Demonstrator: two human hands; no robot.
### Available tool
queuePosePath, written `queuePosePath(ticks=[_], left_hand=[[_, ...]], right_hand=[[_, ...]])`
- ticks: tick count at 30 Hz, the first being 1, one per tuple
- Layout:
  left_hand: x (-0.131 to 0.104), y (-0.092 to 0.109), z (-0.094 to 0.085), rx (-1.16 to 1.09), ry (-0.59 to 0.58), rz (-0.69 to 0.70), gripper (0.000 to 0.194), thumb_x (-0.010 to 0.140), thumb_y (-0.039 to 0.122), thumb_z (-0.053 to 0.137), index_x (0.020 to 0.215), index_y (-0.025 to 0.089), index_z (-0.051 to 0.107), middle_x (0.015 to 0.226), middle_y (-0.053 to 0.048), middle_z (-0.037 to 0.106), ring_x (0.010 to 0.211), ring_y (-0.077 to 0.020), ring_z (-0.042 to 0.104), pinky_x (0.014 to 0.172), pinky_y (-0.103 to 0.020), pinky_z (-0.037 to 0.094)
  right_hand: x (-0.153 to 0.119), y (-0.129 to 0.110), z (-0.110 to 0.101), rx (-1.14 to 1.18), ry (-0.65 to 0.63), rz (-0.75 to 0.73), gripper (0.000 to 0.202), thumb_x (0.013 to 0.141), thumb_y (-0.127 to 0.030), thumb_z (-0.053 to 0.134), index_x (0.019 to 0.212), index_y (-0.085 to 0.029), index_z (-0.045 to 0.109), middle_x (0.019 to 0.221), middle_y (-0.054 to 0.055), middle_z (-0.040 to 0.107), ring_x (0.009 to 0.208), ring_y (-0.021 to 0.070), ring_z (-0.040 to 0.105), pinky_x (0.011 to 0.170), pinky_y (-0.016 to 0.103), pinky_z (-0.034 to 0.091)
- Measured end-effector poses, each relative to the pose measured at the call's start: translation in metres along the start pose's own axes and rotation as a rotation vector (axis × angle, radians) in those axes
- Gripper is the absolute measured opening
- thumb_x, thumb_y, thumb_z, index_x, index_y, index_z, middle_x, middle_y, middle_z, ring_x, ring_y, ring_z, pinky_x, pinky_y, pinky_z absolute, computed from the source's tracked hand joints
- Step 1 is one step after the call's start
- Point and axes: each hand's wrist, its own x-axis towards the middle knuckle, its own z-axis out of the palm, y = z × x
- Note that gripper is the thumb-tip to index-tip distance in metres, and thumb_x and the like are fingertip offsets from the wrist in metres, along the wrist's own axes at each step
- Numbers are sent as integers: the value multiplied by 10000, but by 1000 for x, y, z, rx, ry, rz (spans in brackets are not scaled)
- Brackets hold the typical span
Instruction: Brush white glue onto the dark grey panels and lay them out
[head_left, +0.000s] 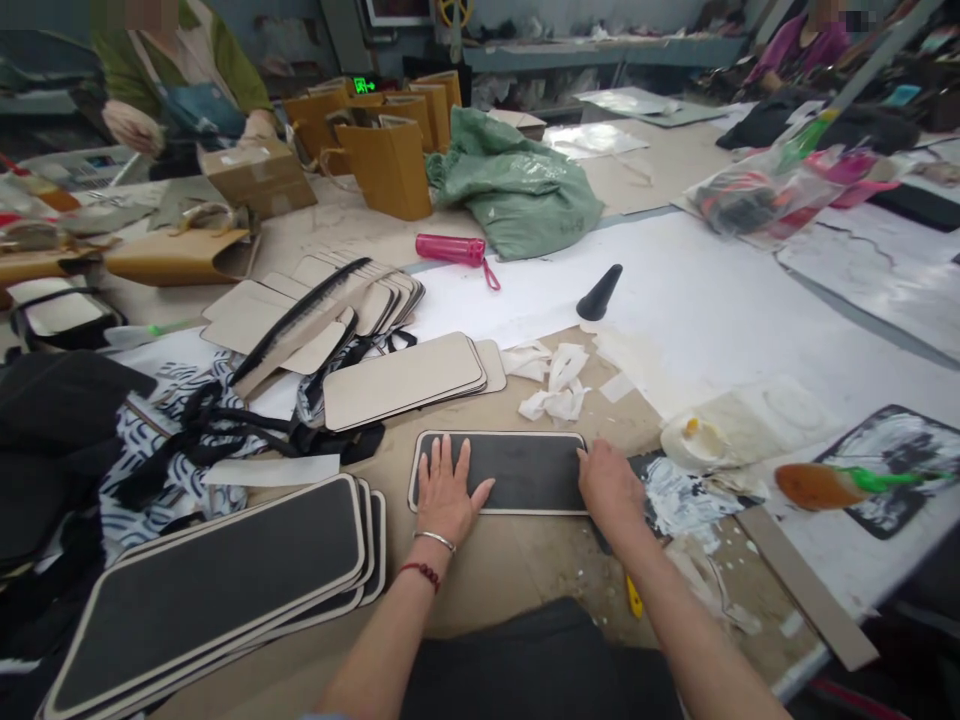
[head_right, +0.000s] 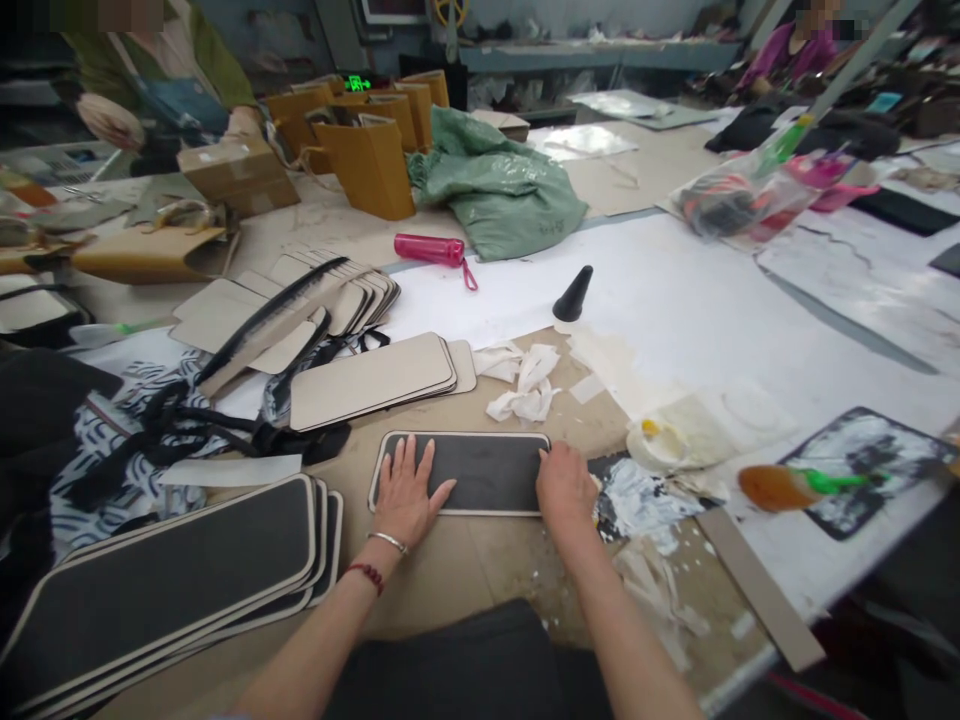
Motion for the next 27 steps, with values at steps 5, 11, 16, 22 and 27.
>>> queuePosePath(ticks=[5, 11, 16, 22, 27], left_hand=[[0, -1, 4, 15, 34, 22, 648, 794, 509, 443, 1330, 159, 342, 1413, -185, 278, 1313, -316, 209, 1052, -486, 177], [1, -1, 7, 23, 28, 26, 660, 778, 498, 476, 1325, 151, 351, 1416, -190, 269, 1312, -323, 209, 1052, -492, 177], [1, -1, 4, -61, -10, -12, 635, 782, 484, 476, 1325, 180, 348, 1426, -165, 261, 1316, -316, 200, 1048, -503, 195], [-4, 1, -7, -220, 109, -346, 487, 833, 189, 362, 1307, 79, 342, 1388, -222, 300, 1309, -298, 226, 1026, -483, 266], [5, -6, -24, -374, 40, -625, 481, 792, 137, 420, 1264, 55, 381, 1277, -233, 434, 1201, -305, 401, 951, -443, 357]], right_hand=[[1, -29, 24, 100, 289, -433, 586, 855, -414, 428, 1328, -91, 309, 1383, 179, 313, 1285, 285, 232, 1015, 431, 225], [14, -37, 55, 149, 251, -539, 659, 849, -467, 402, 1361, -78, 256, 1419, 170, 247, 1315, 268, 153, 1054, 469, 102], [9, -23, 49, 133, 280, -553, 590, 860, -407, 408, 1339, -83, 295, 1399, 168, 286, 1299, 271, 195, 1035, 447, 186], [2, 12, 34, 5, 181, -230, 417, 871, -263, 377, 1206, -15, 403, 1050, 213, 556, 984, 291, 516, 846, 376, 389], [10, 12, 30, -27, 90, -166, 380, 836, -305, 468, 1124, -57, 469, 924, 174, 587, 889, 282, 548, 759, 338, 409]])
